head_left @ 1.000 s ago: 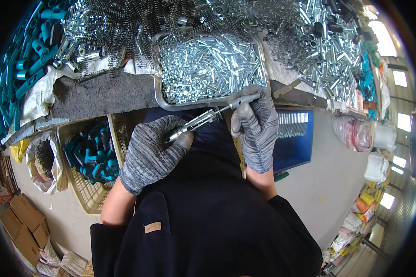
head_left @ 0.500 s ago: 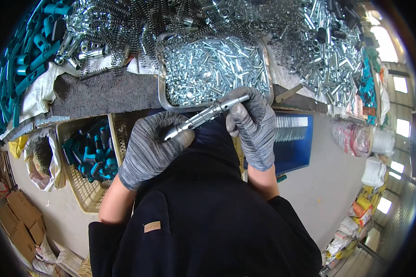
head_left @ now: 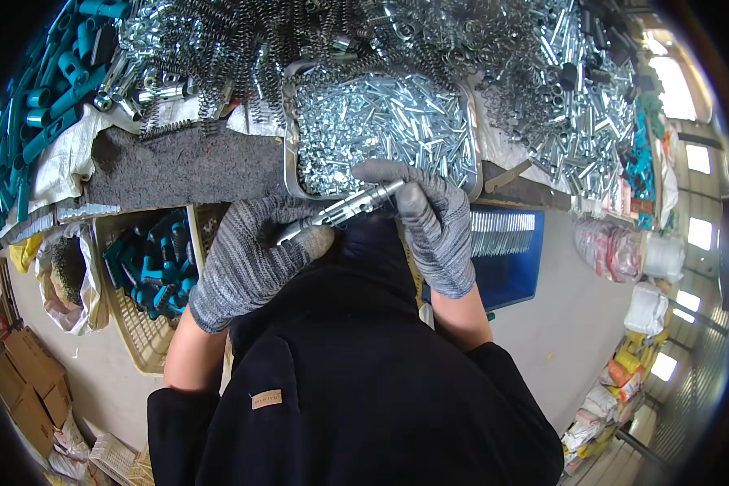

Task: Assembling plastic handles onto metal tubes and adding screws or small components.

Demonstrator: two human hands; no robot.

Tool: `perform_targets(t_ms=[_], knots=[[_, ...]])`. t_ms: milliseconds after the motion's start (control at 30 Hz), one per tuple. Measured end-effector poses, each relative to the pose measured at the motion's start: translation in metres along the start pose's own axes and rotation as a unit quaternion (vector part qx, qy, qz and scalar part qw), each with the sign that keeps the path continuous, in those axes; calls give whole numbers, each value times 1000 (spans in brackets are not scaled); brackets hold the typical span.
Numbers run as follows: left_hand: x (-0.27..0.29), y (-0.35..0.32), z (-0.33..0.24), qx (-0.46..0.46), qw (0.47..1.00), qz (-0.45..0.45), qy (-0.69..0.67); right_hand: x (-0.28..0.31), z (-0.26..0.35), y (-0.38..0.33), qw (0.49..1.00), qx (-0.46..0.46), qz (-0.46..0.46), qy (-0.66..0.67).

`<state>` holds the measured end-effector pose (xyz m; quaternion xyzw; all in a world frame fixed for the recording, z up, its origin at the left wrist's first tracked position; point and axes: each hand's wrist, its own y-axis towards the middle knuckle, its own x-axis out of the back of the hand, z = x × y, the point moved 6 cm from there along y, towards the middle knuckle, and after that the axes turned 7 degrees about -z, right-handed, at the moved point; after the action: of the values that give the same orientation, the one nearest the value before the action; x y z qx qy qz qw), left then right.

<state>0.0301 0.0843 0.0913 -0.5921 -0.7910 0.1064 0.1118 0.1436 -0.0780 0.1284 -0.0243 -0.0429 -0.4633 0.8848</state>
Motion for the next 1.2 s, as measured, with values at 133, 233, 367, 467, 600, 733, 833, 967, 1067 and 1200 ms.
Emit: perform_targets(t_ms=[133, 233, 367, 467, 600, 733, 833, 967, 1067, 1200], knots=[[10, 4, -27, -98, 989, -47, 100, -12, -6, 5, 998, -25, -57, 32], [17, 10, -31, -79, 991, -42, 96, -15, -13, 14, 998, -13, -69, 9], [29, 16, -28, -131, 983, -80, 99, -27, -15, 26, 997, -29, -70, 12], [36, 22, -26, -126, 986, -77, 77, -31, -13, 33, 995, -45, -80, -25], [58, 35, -23, -97, 987, -105, 68, -12, 17, 69, 991, 27, -131, -13], [81, 48, -15, -61, 988, -121, 75, -12, 61, 137, 985, 144, -91, -10], [89, 53, 3, -36, 990, -109, 80, -108, 100, 173, 935, 256, 53, -239], [89, 54, 1, -44, 990, -122, 58, -221, 86, 219, 777, 412, 149, -453], [87, 58, -4, -64, 986, -138, 60, -293, 72, 247, 730, 458, 179, -475], [87, 61, 4, -39, 988, -134, 59, -351, 46, 257, 700, 403, 152, -571]])
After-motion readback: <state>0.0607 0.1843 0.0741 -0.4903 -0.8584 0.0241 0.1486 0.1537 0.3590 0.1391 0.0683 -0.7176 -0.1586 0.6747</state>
